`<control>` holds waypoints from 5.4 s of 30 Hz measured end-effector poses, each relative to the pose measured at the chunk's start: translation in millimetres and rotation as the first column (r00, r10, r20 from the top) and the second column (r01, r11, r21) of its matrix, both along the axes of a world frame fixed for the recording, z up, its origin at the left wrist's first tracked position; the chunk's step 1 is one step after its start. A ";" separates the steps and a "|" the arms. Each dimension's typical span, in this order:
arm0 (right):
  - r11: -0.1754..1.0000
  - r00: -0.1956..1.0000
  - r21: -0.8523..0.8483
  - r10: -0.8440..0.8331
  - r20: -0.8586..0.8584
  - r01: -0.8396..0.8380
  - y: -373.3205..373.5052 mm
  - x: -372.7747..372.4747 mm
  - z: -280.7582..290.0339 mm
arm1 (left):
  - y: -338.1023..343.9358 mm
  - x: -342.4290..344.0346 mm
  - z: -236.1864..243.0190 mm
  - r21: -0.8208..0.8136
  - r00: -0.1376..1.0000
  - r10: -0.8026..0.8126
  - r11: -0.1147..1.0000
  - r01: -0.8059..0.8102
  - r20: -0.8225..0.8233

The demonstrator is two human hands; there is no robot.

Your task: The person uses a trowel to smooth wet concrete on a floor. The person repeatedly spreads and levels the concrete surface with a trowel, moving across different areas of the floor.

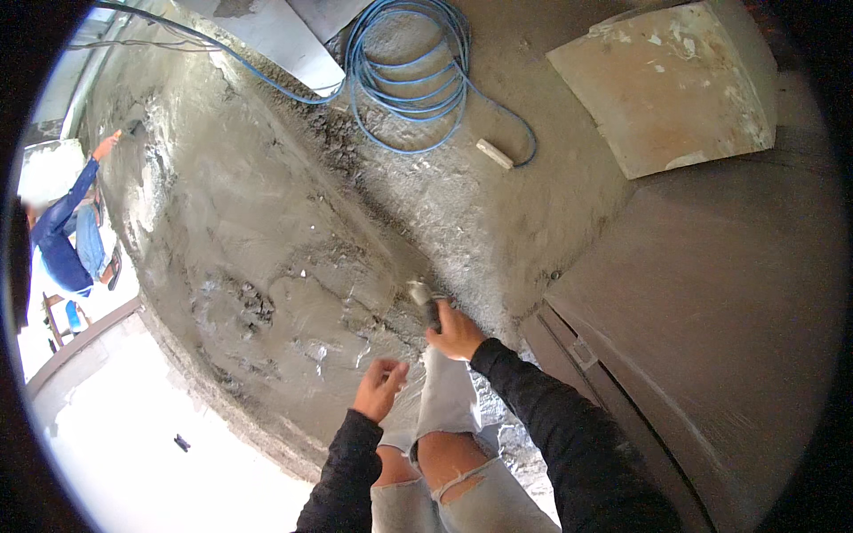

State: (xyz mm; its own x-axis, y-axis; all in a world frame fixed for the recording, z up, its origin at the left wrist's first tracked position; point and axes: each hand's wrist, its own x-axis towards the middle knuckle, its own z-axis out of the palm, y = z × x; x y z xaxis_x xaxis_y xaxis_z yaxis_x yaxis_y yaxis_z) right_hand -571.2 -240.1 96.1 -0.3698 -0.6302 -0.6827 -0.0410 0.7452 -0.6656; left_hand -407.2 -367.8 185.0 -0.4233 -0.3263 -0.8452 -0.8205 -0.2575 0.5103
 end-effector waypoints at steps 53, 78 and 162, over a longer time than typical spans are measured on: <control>0.871 0.312 0.490 0.476 -0.822 -0.038 -79.9 -520.9 -254.9 | -297.5 -190.4 -231.7 0.030 0.951 0.215 0.977 -0.213 -0.223; 0.959 0.982 -0.257 0.152 0.114 -0.119 -239.7 -311.4 -259.7 | -240.9 -216.7 -272.5 0.433 0.799 0.553 0.796 -0.422 -0.237; 0.932 0.929 -0.239 -0.318 -0.187 0.271 -391.7 -136.5 -281.5 | -157.5 -158.8 -355.6 0.090 0.483 -0.605 0.562 0.822 -0.633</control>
State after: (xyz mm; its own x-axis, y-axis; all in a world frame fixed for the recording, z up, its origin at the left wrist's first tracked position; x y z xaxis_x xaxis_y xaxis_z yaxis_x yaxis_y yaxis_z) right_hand -707.7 -631.8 -185.4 -0.6855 -0.5868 -0.4310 -0.0023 0.5937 -0.8047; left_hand -566.0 -525.3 -170.7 -0.7274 0.5493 -0.4112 -0.4541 0.0639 0.8886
